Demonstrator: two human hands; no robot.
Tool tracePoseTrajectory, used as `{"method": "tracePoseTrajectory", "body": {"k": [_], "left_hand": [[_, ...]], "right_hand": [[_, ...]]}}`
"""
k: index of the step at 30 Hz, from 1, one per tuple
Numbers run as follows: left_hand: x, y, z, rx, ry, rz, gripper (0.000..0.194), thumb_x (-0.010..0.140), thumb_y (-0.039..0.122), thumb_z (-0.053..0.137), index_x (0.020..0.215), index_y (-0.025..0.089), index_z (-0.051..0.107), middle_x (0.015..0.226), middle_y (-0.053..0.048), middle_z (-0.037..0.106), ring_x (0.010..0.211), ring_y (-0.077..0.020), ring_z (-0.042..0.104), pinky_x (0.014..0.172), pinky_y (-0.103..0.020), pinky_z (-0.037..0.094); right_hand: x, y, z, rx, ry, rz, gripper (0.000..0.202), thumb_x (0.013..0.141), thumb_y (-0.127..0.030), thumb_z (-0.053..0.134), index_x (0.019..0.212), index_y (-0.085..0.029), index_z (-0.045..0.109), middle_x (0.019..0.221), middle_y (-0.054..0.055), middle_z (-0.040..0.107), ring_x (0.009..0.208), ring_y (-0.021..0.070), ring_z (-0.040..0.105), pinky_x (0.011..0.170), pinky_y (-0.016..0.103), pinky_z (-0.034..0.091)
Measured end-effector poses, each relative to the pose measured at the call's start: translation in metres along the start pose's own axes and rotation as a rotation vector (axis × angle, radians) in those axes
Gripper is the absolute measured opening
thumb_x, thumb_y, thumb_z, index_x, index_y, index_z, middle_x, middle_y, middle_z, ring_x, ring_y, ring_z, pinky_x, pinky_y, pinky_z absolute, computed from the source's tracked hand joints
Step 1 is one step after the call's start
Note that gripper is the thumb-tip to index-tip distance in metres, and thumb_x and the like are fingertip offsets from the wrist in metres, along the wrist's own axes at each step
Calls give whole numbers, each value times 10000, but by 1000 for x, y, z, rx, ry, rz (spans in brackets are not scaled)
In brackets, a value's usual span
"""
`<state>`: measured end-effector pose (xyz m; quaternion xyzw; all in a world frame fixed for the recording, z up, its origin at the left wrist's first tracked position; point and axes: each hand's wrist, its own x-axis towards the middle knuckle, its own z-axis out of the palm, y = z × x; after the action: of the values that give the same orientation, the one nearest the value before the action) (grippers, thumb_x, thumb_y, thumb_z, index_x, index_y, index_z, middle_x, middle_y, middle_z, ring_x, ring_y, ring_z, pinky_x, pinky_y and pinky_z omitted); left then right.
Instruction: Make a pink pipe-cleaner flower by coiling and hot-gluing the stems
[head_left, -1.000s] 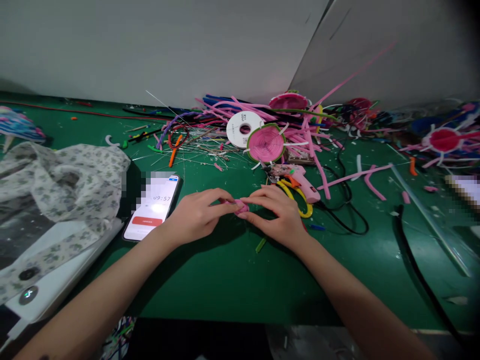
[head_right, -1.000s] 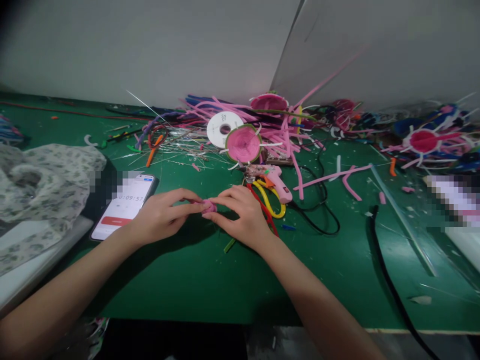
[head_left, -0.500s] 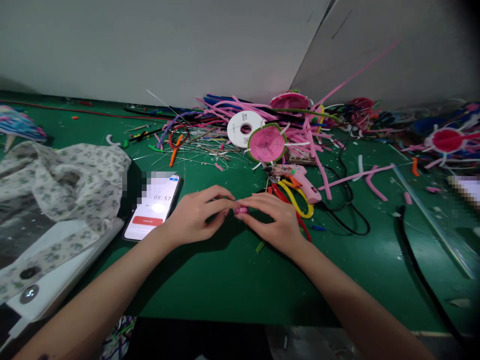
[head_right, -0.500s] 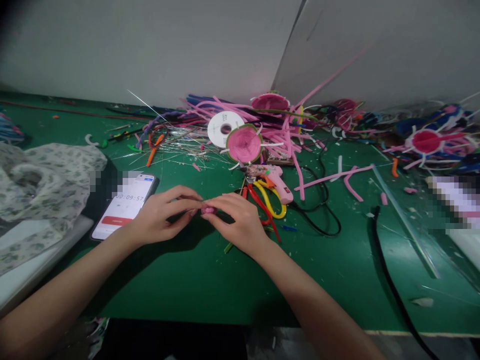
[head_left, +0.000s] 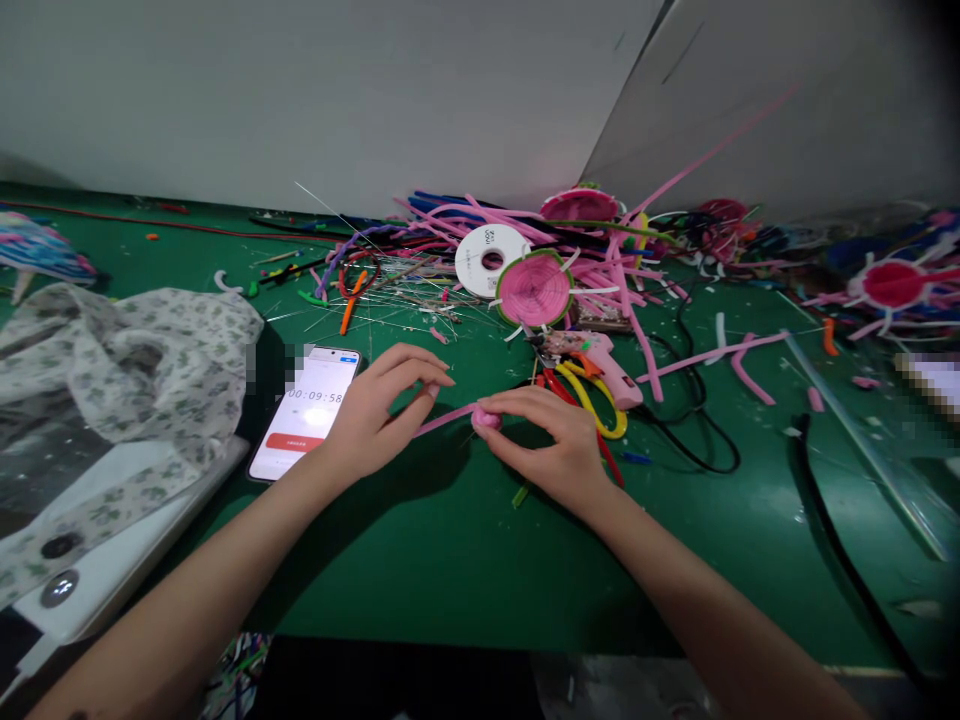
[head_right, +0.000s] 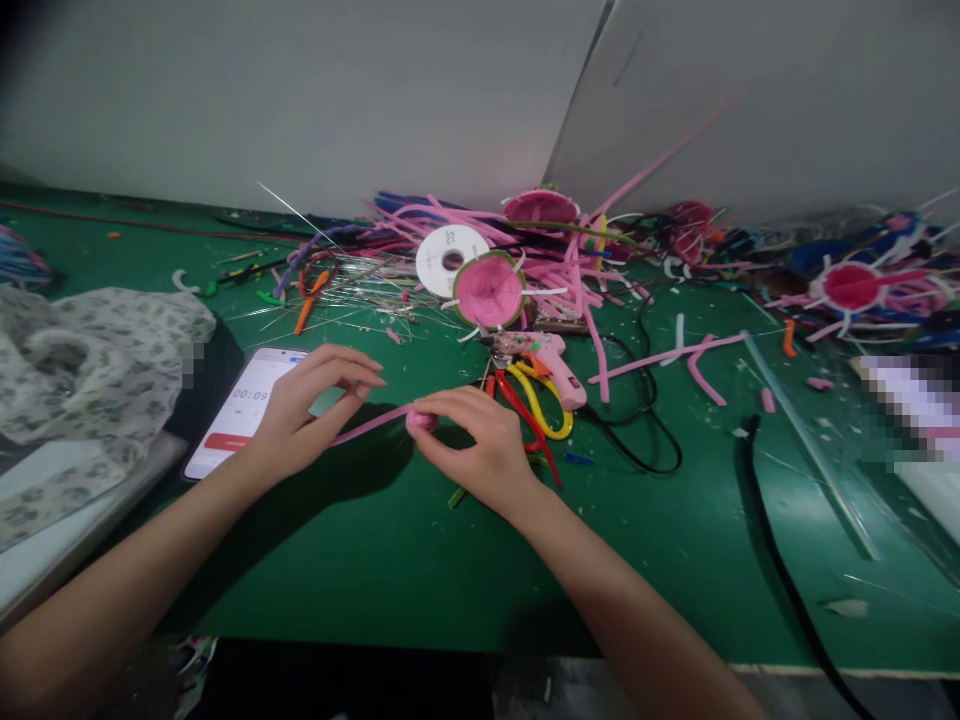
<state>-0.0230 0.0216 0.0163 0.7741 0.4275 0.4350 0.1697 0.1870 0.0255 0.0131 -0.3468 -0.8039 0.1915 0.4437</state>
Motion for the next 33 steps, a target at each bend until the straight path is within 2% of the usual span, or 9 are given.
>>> {"method": "tracePoseTrajectory", "body": {"k": [5,9,12,17,20,25,29,33], "left_hand": [[3,-3,-3,-299,134,-197,130,876,160,529,888,191,655,1003,-46,615,914,-159,618,760,-300,545],[4,-5,-3,-443,170,-292,128,880,182,522,916,189,644,1011,-42,622,795,-129,643,697,-274,554],[3,-5,-1,-377,134,-264,133,883,190,524,934,191,647,1008,-50,629,848,-143,639,726,-284,550],[1,-2,4,-97,-1,-53,149,866,153,556,956,200,666,1000,-45,636,986,-150,594,857,-303,504],[0,-2,7,-60,-56,8,138,867,173,574,974,192,659,970,-45,644,944,-145,604,844,-298,498],[-1,-1,9,-72,-75,-42,103,855,241,610,934,189,650,865,-22,688,827,-139,636,773,-277,514],[-3,0,10,-59,-75,-53,117,833,236,632,942,197,647,862,-12,702,815,-138,648,757,-272,519],[-2,1,11,-64,-80,-34,81,834,213,626,905,187,653,852,-11,700,812,-134,645,755,-266,512]], "right_hand": [[5,7,-10,178,20,162,123,767,-219,701,888,-236,707,914,41,734,849,191,683,794,364,556],[7,13,-13,216,-7,146,121,786,-218,688,902,-240,712,938,42,737,893,199,683,830,379,553],[7,11,-11,193,-114,102,139,813,-216,660,943,-239,705,964,43,737,921,193,680,844,371,549],[3,8,-4,173,-236,70,199,852,-190,604,1034,-235,670,1003,35,721,955,168,666,874,333,531],[2,9,-1,148,-238,47,228,859,-199,595,1078,-244,640,1034,31,708,977,168,657,881,330,524],[3,10,0,105,-204,-43,313,861,-193,583,1168,-253,566,1086,58,658,1031,192,619,892,371,517],[2,11,1,101,-183,-31,400,848,-179,588,1228,-272,504,1092,63,620,991,192,627,857,381,538],[0,11,3,95,-167,-20,405,845,-176,589,1228,-267,495,1126,73,594,973,187,633,856,375,541]]}}
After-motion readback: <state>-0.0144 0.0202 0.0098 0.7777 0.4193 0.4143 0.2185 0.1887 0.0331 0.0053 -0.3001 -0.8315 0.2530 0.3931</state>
